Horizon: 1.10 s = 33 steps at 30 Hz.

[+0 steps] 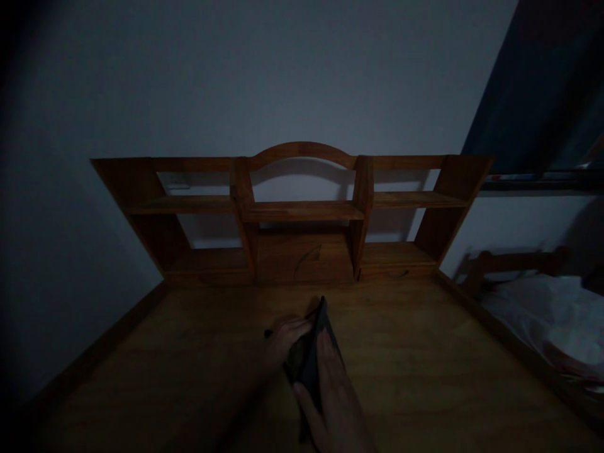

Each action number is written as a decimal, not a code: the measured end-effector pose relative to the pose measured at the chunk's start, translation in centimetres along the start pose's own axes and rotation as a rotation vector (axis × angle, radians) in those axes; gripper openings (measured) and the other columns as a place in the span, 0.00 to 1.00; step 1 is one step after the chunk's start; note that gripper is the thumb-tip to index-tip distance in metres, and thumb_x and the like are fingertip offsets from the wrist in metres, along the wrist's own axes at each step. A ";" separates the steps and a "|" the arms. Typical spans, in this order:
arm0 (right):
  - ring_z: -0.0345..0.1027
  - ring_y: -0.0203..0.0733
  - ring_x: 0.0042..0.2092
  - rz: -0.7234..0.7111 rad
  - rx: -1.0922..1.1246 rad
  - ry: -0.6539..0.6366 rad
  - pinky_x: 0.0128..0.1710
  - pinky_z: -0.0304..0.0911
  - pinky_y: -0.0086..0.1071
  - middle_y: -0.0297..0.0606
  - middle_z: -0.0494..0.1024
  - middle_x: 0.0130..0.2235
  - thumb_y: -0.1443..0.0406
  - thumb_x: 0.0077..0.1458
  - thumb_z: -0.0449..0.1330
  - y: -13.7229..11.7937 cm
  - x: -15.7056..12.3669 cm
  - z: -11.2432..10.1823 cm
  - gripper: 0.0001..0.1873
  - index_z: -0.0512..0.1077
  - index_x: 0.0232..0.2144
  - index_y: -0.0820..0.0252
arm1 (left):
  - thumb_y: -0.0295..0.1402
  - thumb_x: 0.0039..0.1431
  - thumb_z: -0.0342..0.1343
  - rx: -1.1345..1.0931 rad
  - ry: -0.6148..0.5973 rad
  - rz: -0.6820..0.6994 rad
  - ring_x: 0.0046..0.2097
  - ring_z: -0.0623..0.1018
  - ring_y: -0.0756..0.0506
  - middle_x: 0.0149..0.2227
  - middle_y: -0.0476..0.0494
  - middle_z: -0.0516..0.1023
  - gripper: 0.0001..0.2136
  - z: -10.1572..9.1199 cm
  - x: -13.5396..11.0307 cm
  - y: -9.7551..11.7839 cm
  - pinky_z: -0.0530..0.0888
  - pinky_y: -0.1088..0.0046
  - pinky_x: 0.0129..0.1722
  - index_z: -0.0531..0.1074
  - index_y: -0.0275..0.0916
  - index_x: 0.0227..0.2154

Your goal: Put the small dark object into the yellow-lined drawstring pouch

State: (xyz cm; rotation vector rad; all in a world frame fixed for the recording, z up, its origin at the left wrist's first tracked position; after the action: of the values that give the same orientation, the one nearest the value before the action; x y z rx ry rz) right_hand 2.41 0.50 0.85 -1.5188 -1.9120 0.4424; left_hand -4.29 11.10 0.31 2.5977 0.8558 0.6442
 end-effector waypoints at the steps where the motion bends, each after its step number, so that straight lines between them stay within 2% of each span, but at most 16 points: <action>1: 0.36 0.51 0.67 -0.023 0.004 -0.019 0.64 0.46 0.49 0.37 0.39 0.68 0.58 0.61 0.51 -0.6 0.0 0.2 0.38 0.35 0.66 0.54 | 0.25 0.60 0.45 0.002 0.004 -0.011 0.44 0.74 0.44 0.40 0.43 0.75 0.11 0.1 0.0 -0.3 0.70 0.68 0.46 0.72 0.38 0.40; 4: 0.38 0.51 0.67 -0.105 0.022 -0.086 0.63 0.48 0.47 0.38 0.39 0.68 0.58 0.60 0.52 -1.6 -1.0 1.1 0.39 0.35 0.66 0.54 | 0.24 0.60 0.44 -0.018 0.010 -0.029 0.45 0.74 0.44 0.40 0.41 0.75 0.12 0.3 0.0 -0.7 0.70 0.68 0.45 0.73 0.37 0.37; 6: 0.40 0.53 0.66 -0.112 0.026 -0.096 0.63 0.50 0.48 0.40 0.41 0.67 0.58 0.59 0.54 -1.0 -2.1 1.3 0.41 0.36 0.66 0.55 | 0.24 0.60 0.44 -0.030 0.002 -0.022 0.44 0.74 0.45 0.39 0.43 0.75 0.12 0.1 0.1 -0.4 0.70 0.70 0.44 0.73 0.38 0.36; 9: 0.41 0.54 0.66 -0.045 0.007 -0.063 0.62 0.50 0.49 0.41 0.43 0.67 0.57 0.59 0.55 0.9 -2.8 1.1 0.41 0.37 0.66 0.55 | 0.24 0.61 0.45 -0.045 -0.019 -0.001 0.45 0.74 0.47 0.40 0.46 0.75 0.12 -0.4 0.3 0.7 0.68 0.72 0.45 0.72 0.41 0.40; 12: 0.40 0.51 0.66 0.037 0.006 -0.005 0.63 0.48 0.48 0.41 0.44 0.67 0.56 0.60 0.53 1.5 -2.0 0.4 0.40 0.36 0.66 0.56 | 0.25 0.60 0.46 -0.042 -0.048 -0.010 0.46 0.73 0.46 0.41 0.47 0.75 0.12 -0.5 0.2 1.1 0.68 0.72 0.46 0.72 0.42 0.42; 16: 0.35 0.50 0.67 0.029 0.025 0.023 0.65 0.44 0.48 0.40 0.40 0.68 0.55 0.60 0.53 -0.6 -0.6 -0.4 0.41 0.36 0.66 0.55 | 0.24 0.59 0.46 0.005 -0.076 -0.103 0.44 0.74 0.46 0.41 0.47 0.75 0.16 0.1 -0.7 -0.1 0.69 0.72 0.44 0.70 0.43 0.47; 20: 0.35 0.48 0.67 -0.023 0.080 -0.033 0.65 0.44 0.46 0.38 0.39 0.68 0.55 0.60 0.53 -2.4 -1.6 -0.2 0.40 0.35 0.66 0.53 | 0.23 0.58 0.45 0.076 -0.067 -0.207 0.43 0.73 0.43 0.38 0.43 0.75 0.17 0.5 -1.5 -1.7 0.69 0.71 0.43 0.70 0.41 0.48; 22: 0.38 0.47 0.67 -0.030 0.097 -0.059 0.64 0.46 0.46 0.37 0.42 0.68 0.55 0.60 0.53 -2.1 -2.7 0.1 0.40 0.36 0.66 0.51 | 0.23 0.58 0.45 0.098 -0.067 -0.237 0.43 0.74 0.43 0.37 0.42 0.75 0.17 0.6 -1.5 -2.0 0.69 0.71 0.42 0.71 0.41 0.46; 26: 0.40 0.50 0.66 0.024 0.094 -0.041 0.63 0.47 0.48 0.39 0.46 0.67 0.55 0.59 0.54 -0.2 -4.2 0.1 0.39 0.40 0.66 0.52 | 0.25 0.59 0.47 0.102 -0.097 -0.215 0.41 0.75 0.44 0.37 0.47 0.75 0.18 0.5 -1.0 -1.2 0.69 0.73 0.39 0.70 0.49 0.48; 29: 0.39 0.49 0.67 0.055 0.077 0.013 0.64 0.44 0.48 0.42 0.45 0.67 0.55 0.60 0.53 0.4 -3.5 -0.2 0.39 0.38 0.66 0.56 | 0.25 0.59 0.47 0.115 -0.121 -0.189 0.40 0.76 0.44 0.36 0.48 0.76 0.17 0.4 -0.7 -0.3 0.69 0.72 0.40 0.71 0.49 0.47; 33: 0.34 0.49 0.67 0.005 0.090 0.051 0.65 0.41 0.47 0.44 0.39 0.68 0.55 0.61 0.52 -1.2 -1.6 -0.4 0.40 0.36 0.66 0.60 | 0.25 0.59 0.46 0.138 -0.132 -0.187 0.42 0.75 0.43 0.38 0.46 0.76 0.18 0.2 -0.6 0.1 0.68 0.69 0.44 0.69 0.46 0.50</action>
State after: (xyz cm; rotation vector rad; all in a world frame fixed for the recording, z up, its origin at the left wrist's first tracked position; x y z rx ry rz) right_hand 2.04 -1.42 1.45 -1.4640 -1.8251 0.4809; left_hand -4.60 10.59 -0.02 2.6033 1.1173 0.3696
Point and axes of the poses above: each hand's wrist, its own x-axis towards the middle knuckle, its own z-axis out of the palm, y = z × x, the point moved 10 cm from there along x, towards the middle knuckle
